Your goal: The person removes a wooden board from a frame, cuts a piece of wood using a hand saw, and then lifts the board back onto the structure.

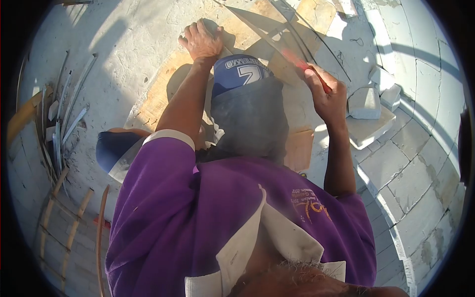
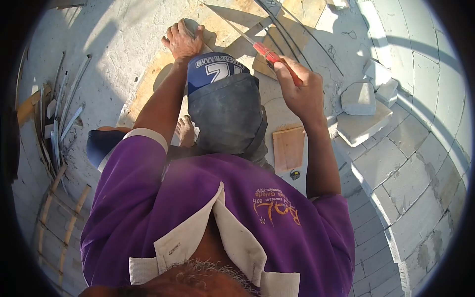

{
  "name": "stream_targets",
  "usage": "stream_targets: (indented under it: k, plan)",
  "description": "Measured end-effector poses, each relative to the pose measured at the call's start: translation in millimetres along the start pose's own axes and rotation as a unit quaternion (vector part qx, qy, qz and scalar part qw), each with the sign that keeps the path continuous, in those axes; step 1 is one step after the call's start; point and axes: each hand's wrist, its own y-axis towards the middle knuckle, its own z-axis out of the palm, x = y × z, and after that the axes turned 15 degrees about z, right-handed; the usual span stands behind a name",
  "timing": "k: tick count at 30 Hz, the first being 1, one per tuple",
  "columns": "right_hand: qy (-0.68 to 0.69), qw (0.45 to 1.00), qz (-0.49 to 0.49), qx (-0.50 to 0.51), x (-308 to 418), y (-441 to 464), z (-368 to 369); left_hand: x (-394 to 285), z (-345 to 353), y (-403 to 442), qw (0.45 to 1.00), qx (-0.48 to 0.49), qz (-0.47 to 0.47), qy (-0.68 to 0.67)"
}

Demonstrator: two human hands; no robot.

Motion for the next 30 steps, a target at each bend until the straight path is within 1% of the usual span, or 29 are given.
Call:
stream_targets:
  k: [2, 4, 7, 8, 9, 10, 11, 12, 13, 14, 16, 17, 18, 19, 20, 21, 23, 24, 26, 27, 28, 30]
  plan:
    - [-0.011, 1.000, 0.001, -0.020, -5, 16, 10, 0, 2, 4, 0.997, -0.058, 0.023, 0.037]
    - [-0.004, 1.000, -0.031, -0.001, 1, 14, 10, -2, 1, 4, 0.998, -0.043, 0.014, 0.040]
    - [-0.023, 1.000, -0.004, -0.003, 22, -15, -17, -4, 4, 4, 0.997, -0.049, 0.003, 0.055]
    - [0.021, 1.000, 0.020, 0.007, 16, -21, -35, -4, 2, 2, 0.998, -0.040, 0.003, 0.040]
    - [0.040, 0.999, 0.015, 0.025, 11, -23, -37, -3, 0, 3, 0.999, -0.035, 0.008, 0.026]
    - [0.062, 0.997, 0.005, 0.036, 8, -22, -35, -1, 0, 6, 0.999, -0.038, 0.013, 0.029]
    - [0.068, 0.997, 0.004, 0.029, -4, -9, -15, -2, 2, 8, 0.999, -0.019, 0.000, 0.040]
    - [0.037, 0.998, -0.059, -0.011, -21, 12, 17, -4, 3, 5, 0.999, 0.001, -0.014, 0.049]
    - [0.003, 0.991, -0.125, -0.049, -26, 23, 35, -3, 3, 6, 0.999, -0.010, -0.013, 0.046]
    - [0.002, 0.990, -0.134, -0.051, -19, 23, 36, -4, 4, 7, 0.999, -0.018, -0.014, 0.046]
    - [-0.022, 0.995, -0.096, -0.008, -6, 24, 38, -1, 0, 6, 0.999, -0.007, -0.015, 0.042]
    - [-0.008, 0.990, -0.137, -0.026, -10, 19, 30, -3, 3, 4, 0.998, -0.008, -0.016, 0.052]
    - [-0.013, 0.991, -0.133, -0.021, -10, 8, 8, -5, 2, 7, 0.999, -0.003, -0.020, 0.049]
    - [0.033, 0.998, -0.046, 0.002, -4, -8, -23, -4, -1, 10, 0.999, -0.005, -0.021, 0.039]
    - [0.078, 0.995, 0.051, 0.023, -1, -22, -38, -3, -2, 5, 0.999, 0.000, -0.018, 0.028]
    - [0.079, 0.995, 0.053, 0.023, -4, -26, -33, -4, 1, 4, 0.999, -0.007, -0.018, 0.037]
    - [-0.042, 0.998, -0.041, -0.014, -9, -19, -10, -1, -1, 14, 0.999, -0.013, -0.011, 0.045]
    - [-0.041, 0.998, -0.037, -0.018, -6, -17, -5, -3, -2, 9, 0.999, -0.002, -0.005, 0.050]
    - [0.018, 0.999, 0.033, 0.005, 0, 2, 2, 4, -2, 12, 0.999, -0.014, -0.004, 0.034]
    - [0.034, 0.999, -0.010, -0.024, -3, 5, -6, 1, -3, 9, 0.999, -0.019, -0.011, 0.034]
    - [0.036, 0.999, 0.001, -0.037, -7, -12, -8, -6, -2, 5, 0.999, -0.021, -0.011, 0.029]
    - [-0.062, 0.987, -0.142, -0.052, -9, -20, 4, -4, 4, 17, 0.999, -0.036, -0.010, 0.031]
